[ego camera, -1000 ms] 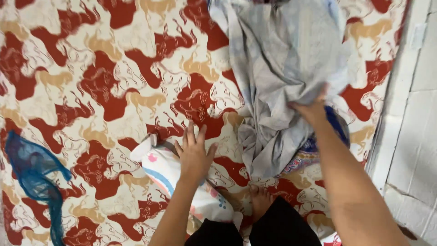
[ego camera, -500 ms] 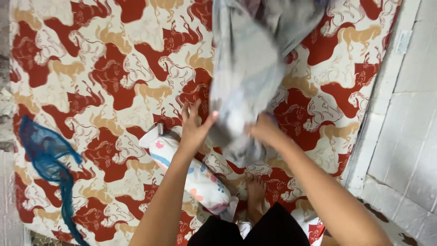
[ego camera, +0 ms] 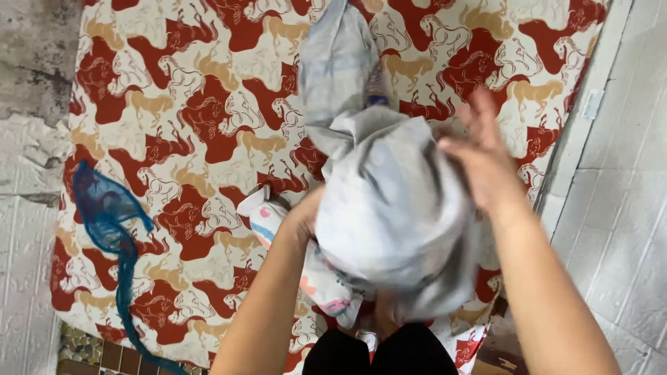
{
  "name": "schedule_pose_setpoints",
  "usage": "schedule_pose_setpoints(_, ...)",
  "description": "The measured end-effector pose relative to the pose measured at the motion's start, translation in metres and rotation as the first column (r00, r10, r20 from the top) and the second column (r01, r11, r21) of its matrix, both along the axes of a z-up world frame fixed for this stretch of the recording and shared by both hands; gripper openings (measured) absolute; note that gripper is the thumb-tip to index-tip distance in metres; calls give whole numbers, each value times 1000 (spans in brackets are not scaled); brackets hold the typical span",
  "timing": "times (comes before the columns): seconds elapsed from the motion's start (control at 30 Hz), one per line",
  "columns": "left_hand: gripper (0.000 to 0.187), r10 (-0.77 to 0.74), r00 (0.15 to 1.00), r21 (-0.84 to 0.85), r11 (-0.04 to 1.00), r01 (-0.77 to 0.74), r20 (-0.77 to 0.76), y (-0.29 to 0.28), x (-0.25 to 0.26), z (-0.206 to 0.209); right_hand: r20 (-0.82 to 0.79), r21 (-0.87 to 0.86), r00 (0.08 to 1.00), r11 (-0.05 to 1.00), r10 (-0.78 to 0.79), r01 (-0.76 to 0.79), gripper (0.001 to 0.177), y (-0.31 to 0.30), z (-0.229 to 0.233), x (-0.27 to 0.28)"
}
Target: The recorder is tidying up pillows and blankets on a mattress and placing them on top of a storage cabinet.
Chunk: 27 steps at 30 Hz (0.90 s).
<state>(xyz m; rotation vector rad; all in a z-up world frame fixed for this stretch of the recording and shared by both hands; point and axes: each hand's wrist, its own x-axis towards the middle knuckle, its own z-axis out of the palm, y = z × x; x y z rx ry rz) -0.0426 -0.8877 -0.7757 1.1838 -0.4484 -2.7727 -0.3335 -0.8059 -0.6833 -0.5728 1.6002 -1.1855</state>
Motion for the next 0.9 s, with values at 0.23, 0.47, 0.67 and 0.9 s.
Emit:
schedule_pose_setpoints(0.23, 46, -98, 992, 50, 994, 102, -73, 20, 12, 48, -394, -23, 578, 620, 715, -784, 165, -9, 59, 62)
schedule_pose_setpoints(0.47, 50, -235, 950, -385, 873, 298, 204, 14, 46, 87, -117, 234, 579, 589, 807, -774, 88, 34, 50, 121)
schedule_pose_setpoints(0.67, 60, 190, 934, -577, 816, 21, 303, 14, 153, -65, 99, 470, 679, 567, 727, -676, 106, 95, 76, 105)
schedule_pose_setpoints(0.9, 54, 74, 987, -178, 983, -48, 142, 69, 118, -50, 220, 581, 683, 468, 697, -665, 119, 102, 94, 45)
